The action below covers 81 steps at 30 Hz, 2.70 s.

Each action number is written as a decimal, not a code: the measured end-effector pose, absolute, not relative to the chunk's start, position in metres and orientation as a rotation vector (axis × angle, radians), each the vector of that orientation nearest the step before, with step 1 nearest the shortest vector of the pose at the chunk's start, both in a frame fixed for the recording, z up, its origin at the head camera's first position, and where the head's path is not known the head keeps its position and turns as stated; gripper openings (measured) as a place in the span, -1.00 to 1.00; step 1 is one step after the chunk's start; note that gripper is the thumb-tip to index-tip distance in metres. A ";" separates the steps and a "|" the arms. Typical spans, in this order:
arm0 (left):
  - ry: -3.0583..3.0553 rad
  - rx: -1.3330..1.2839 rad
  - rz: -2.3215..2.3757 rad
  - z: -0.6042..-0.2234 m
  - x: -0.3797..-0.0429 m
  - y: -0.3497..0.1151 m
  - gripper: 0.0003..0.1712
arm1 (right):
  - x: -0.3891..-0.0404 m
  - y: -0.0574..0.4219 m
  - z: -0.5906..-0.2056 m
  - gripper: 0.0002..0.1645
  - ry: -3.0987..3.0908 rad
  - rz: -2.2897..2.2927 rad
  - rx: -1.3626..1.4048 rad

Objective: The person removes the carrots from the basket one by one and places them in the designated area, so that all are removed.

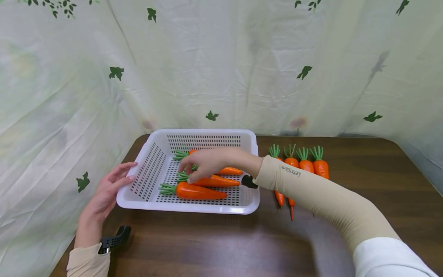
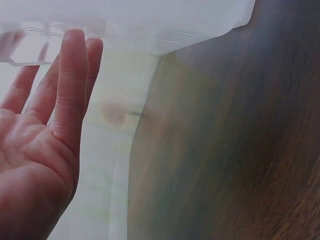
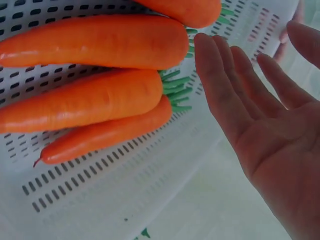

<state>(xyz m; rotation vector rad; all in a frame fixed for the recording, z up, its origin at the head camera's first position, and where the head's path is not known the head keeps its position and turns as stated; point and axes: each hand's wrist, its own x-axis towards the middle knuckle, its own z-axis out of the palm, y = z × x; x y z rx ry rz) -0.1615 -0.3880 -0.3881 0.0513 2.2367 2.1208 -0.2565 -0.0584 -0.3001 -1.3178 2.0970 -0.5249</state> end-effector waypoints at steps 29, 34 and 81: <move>2.225 0.050 2.127 -0.386 -0.162 -0.388 -0.51 | -0.252 -0.099 -0.353 -0.41 1.935 -0.493 -1.162; 2.218 0.063 2.134 -0.386 -0.161 -0.389 -0.52 | -0.248 -0.099 -0.350 -0.39 1.960 -0.484 -1.188; 2.226 0.033 2.122 -0.388 -0.161 -0.389 -0.51 | -0.251 -0.036 -0.276 -0.33 2.026 -1.185 -1.138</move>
